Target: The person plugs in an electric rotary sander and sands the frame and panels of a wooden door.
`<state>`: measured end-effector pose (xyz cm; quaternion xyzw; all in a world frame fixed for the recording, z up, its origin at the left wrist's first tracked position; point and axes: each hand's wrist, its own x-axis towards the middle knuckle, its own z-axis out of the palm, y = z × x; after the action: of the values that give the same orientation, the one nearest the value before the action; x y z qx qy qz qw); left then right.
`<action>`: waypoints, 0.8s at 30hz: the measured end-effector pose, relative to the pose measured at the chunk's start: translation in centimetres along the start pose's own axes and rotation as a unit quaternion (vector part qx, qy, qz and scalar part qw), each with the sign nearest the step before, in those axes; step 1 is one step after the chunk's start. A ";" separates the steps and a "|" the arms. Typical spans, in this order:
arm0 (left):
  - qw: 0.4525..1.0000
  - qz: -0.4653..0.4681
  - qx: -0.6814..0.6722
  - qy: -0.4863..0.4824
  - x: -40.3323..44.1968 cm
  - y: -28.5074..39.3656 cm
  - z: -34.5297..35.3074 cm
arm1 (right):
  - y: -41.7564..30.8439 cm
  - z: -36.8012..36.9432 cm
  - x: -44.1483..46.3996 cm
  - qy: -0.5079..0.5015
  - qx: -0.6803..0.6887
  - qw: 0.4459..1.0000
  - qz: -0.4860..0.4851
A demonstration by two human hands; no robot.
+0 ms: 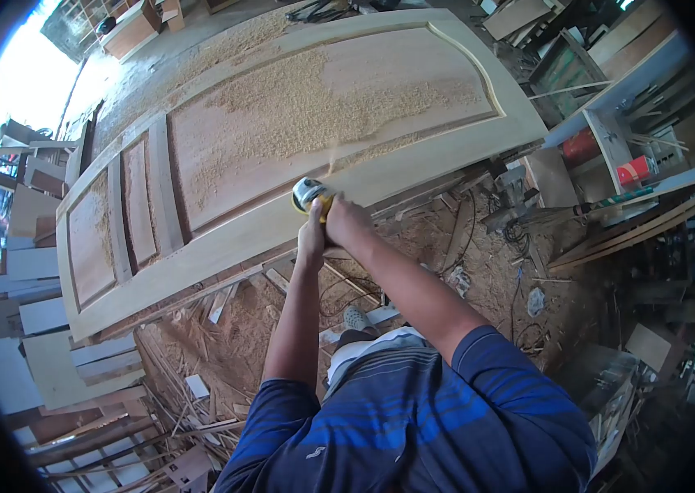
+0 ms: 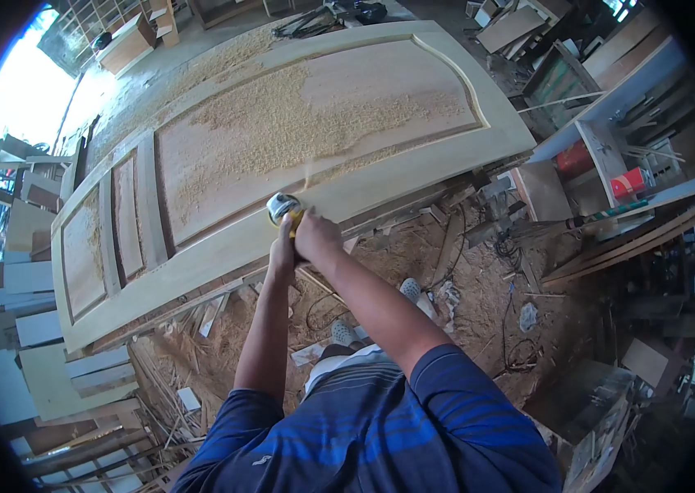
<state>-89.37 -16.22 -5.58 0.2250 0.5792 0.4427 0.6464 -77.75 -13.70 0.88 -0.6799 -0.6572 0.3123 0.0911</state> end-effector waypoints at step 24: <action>0.979 -0.075 0.102 -0.163 6.3 -4.9 27.2 | 22.4 -15.1 2.1 0.118 0.023 0.981 0.151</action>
<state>-62.44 -7.48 -6.79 0.3150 0.5238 0.2892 0.7367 -50.90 -10.09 0.17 -0.8012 -0.5243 0.2549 0.1351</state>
